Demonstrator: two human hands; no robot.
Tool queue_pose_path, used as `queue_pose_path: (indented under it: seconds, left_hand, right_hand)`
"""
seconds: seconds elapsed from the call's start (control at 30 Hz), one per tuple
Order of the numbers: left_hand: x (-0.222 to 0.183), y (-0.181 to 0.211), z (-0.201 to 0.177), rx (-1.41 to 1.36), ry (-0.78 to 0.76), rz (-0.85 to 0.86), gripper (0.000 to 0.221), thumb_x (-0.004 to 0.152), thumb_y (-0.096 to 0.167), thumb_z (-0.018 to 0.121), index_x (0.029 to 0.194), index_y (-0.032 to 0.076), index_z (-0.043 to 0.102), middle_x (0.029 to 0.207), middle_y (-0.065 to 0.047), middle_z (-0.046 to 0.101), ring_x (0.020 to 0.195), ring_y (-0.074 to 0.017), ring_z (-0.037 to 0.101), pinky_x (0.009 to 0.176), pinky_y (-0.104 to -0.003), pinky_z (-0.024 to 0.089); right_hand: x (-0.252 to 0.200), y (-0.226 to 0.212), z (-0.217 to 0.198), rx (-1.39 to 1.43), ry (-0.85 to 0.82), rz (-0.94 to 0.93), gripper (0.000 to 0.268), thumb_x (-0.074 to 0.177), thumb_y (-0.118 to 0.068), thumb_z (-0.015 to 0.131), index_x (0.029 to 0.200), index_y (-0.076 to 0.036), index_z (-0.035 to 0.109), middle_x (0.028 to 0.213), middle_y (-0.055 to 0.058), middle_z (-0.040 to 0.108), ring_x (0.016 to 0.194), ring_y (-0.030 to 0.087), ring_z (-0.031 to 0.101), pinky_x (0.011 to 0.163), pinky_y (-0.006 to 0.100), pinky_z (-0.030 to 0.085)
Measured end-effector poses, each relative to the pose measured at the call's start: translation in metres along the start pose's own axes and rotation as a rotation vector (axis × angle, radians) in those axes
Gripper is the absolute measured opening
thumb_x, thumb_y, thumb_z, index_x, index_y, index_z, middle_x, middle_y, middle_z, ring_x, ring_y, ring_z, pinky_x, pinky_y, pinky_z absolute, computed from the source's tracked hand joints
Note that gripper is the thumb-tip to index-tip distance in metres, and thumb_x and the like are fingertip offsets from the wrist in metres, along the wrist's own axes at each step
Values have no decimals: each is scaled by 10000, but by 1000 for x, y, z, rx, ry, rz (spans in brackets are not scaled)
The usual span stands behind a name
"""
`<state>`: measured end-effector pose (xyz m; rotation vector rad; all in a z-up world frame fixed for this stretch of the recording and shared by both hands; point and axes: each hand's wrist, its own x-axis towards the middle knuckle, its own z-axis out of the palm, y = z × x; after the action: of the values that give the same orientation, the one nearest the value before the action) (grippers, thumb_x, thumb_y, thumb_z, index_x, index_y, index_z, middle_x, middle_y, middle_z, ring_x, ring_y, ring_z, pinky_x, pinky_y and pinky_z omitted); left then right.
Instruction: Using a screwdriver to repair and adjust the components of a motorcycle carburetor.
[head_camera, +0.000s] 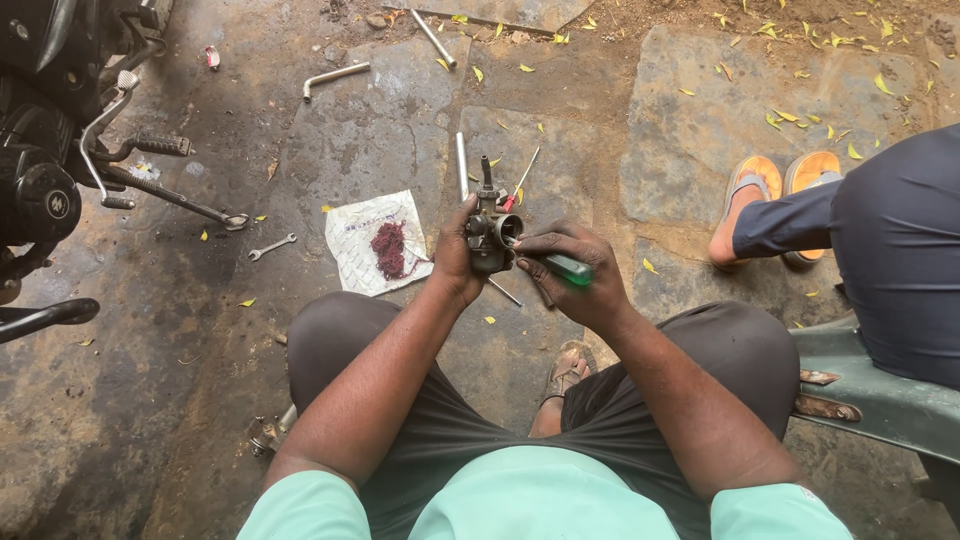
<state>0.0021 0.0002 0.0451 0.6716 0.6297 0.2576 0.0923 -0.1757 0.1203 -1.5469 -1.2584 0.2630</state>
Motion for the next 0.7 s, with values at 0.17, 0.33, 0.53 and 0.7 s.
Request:
queue_pose_path:
  seconds: [0.17,0.33,0.53,0.7]
  left_hand:
    - [3,-2,-1,-1,1,6,520,912,612,588,1061,128,700,867,-56,706,769,-184,696,610,-394,585]
    - [6,-5,0,-79,-4,24,481,952,556,577,1073,105,695,914,-59,726,829,-184,716,732,-394,622]
    - [11,-6,-5,-133,-22,47,469,980,523,570,1072,79,692,918,-67,727,843,-183,716,784,-361,618]
    - [7,-1,-3,-86,-30,104,486,971,536,588,1060,69,689,910,-78,723,847,-182,720,792,-354,618]
  right_hand:
    - [0,-3,4,-47,30,-19,230,871,-103,842,1087,-131,767,1026,52,726,910,168,728,742,279,611]
    - [-3,-1,13,-80,63,-68,239,878,-103,842,1099,-140,758,1063,56,732,962,175,744,783,283,637]
    - [-6,-4,23,-171,131,-153,256,873,-124,856,1108,-152,759,1089,69,743,940,189,764,761,281,637]
    - [-6,-6,26,-266,196,-236,265,857,-140,869,1101,-155,764,1054,77,747,888,206,759,716,299,591]
